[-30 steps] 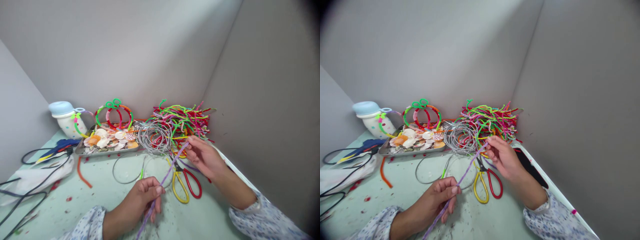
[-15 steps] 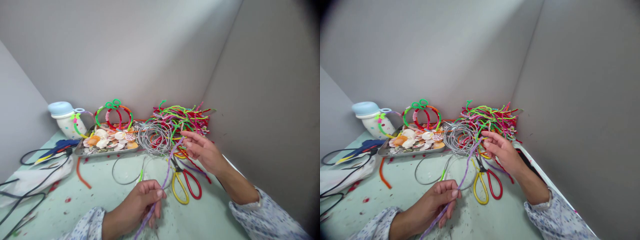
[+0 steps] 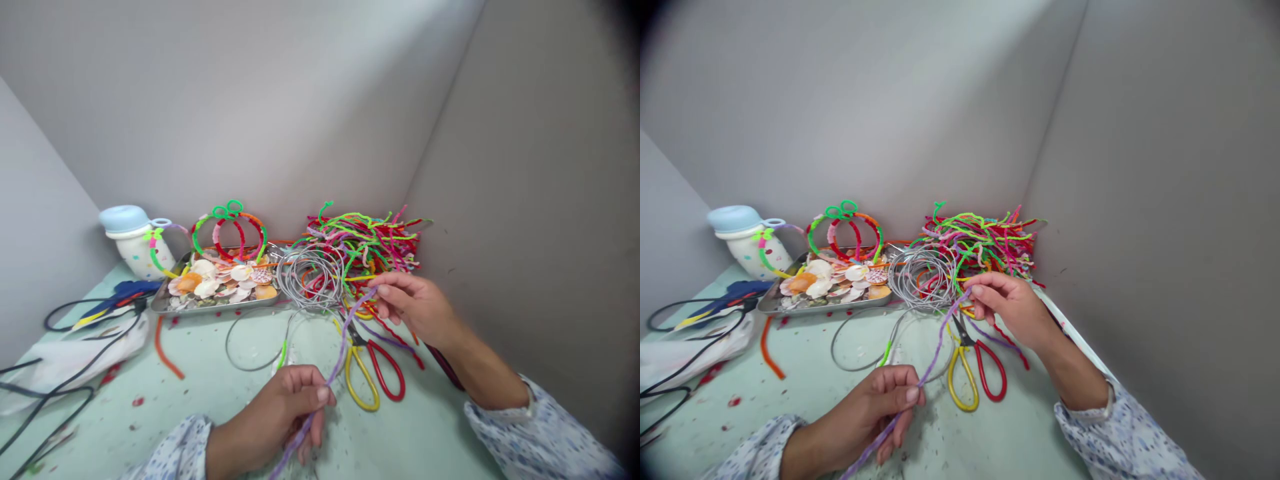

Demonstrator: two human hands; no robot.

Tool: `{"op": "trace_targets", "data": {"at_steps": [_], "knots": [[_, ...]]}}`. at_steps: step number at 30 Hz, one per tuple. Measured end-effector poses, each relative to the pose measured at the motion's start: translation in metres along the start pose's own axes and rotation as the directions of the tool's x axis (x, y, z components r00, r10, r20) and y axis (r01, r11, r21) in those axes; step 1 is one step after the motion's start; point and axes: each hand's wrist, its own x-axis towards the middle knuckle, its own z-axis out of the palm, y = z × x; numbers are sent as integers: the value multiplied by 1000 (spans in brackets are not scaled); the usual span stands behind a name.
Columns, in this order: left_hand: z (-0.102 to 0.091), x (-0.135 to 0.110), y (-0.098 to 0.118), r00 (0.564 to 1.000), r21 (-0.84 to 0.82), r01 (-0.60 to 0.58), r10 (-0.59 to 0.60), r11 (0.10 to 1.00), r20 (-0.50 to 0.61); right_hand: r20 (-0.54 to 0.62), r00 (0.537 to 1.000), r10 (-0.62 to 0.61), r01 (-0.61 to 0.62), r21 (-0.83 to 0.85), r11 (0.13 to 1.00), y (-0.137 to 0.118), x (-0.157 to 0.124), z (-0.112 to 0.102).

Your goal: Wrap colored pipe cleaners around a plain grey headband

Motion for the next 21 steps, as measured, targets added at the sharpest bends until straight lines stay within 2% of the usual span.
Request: {"op": "trace_targets", "data": {"at_steps": [4,9,13,16,18,21], "knots": [[0,1,0,1000,8,7,-7,1000,10,-24,999,-24,25,78,997,-6,-3,1],[0,1,1,1000,18,-4,4,1000,8,-63,994,91,-72,253,965,-14,-5,5],[-1,2,0,1000,26,-8,8,1000,18,-46,991,128,-103,363,926,-14,-4,8],[-2,1,0,999,37,-40,40,999,16,-27,985,173,-135,515,847,-13,-3,11],[-2,1,0,998,46,-55,54,997,28,40,971,234,-209,613,762,-13,-3,12],[-2,1,1,998,49,-63,62,997,25,79,958,276,-252,692,677,-13,-2,15]]}}
